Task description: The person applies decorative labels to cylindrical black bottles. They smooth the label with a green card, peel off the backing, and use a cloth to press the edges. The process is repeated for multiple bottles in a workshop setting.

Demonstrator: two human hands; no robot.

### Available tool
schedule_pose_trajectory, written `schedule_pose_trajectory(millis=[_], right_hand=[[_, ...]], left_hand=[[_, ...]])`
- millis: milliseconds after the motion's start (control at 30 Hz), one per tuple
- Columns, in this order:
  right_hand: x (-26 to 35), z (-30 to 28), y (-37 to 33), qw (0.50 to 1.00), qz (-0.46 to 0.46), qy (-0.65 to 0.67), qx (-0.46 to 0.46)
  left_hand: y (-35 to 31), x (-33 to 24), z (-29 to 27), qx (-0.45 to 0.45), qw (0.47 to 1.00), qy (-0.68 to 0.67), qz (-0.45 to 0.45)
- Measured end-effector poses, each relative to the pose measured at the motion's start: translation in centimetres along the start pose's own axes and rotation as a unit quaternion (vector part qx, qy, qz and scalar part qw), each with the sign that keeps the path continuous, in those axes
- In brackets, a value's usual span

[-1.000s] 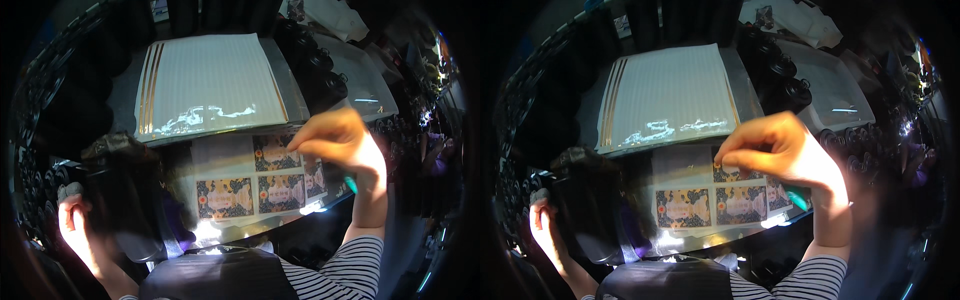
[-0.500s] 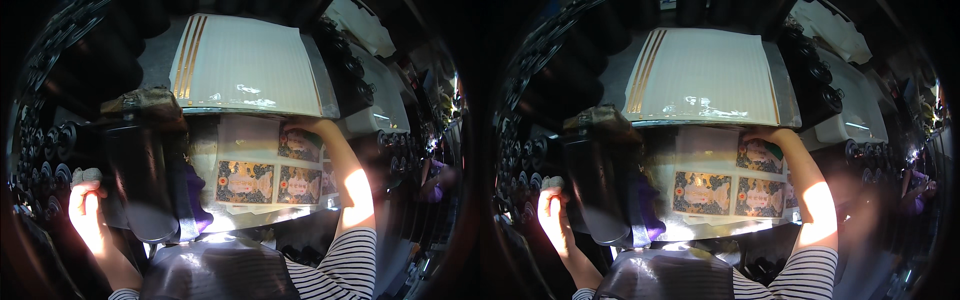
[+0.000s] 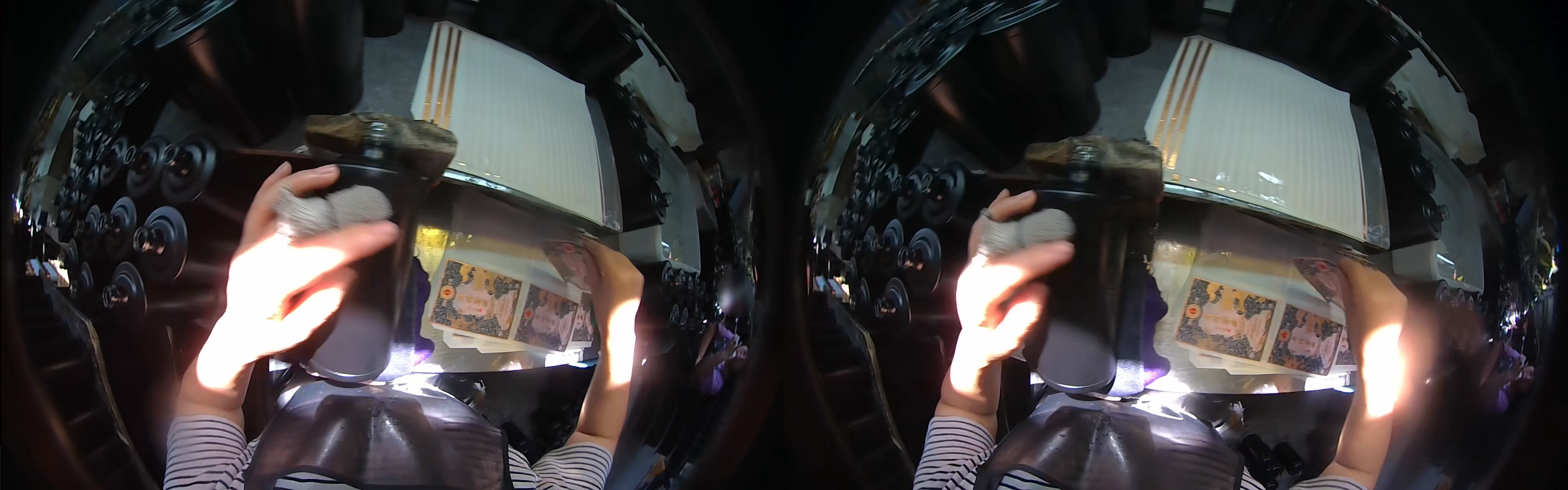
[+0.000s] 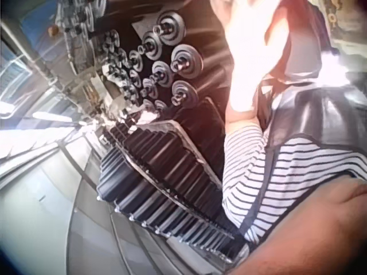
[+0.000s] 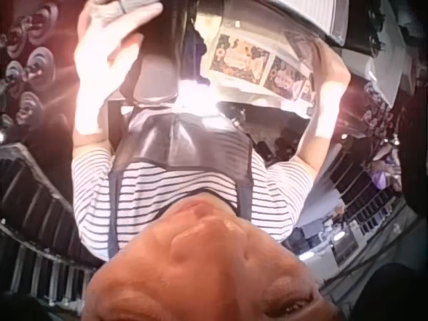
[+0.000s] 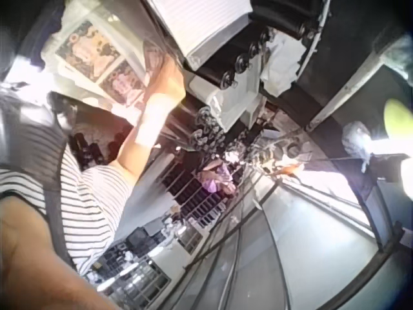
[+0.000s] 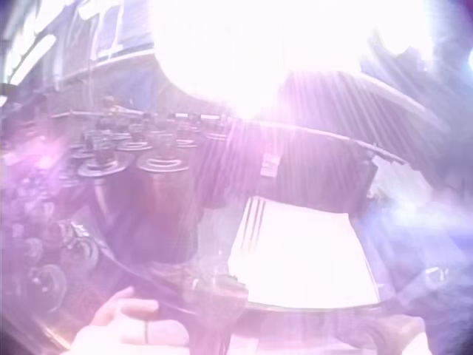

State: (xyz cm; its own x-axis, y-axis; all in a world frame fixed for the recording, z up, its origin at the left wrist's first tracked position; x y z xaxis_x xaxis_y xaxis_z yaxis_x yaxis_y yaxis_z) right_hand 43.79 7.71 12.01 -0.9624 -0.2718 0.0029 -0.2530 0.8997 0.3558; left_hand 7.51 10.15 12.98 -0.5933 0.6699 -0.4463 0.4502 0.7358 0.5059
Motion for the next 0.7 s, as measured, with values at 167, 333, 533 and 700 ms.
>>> schedule_pose_trajectory(millis=[167,333,533,700], right_hand=[[9.8,-7.8,0.4,0.985,0.085,0.146,-0.046],[17.5,-11.3,-1.3,0.916,0.094,0.381,-0.084],[23.7,-11.7,2.9,0.716,0.201,0.667,-0.037],[25.1,-4.2,6.7,0.733,0.269,0.618,0.09]], left_hand=[[-8.9,-2.0,-0.4,0.13,0.99,0.001,0.061],[-10.0,-1.2,-3.8,0.045,0.982,-0.181,0.016],[-8.0,0.5,-6.1,-0.009,0.902,-0.394,-0.173],[-7.4,3.3,-4.9,-0.008,0.774,-0.584,-0.245]])
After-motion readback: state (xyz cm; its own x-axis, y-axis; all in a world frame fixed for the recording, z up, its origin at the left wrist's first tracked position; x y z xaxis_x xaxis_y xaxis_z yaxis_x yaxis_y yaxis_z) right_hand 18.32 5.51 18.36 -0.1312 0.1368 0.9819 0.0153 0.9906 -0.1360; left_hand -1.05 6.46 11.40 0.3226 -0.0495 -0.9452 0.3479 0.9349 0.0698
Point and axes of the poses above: each hand's wrist, its own y-axis towards the middle knuckle, its own z-axis out of the palm, x = y × z, the point moved 2 cm from there along y, towards the middle knuckle, and after that the axes turned 6 degrees about y, right-handed, at the moved point
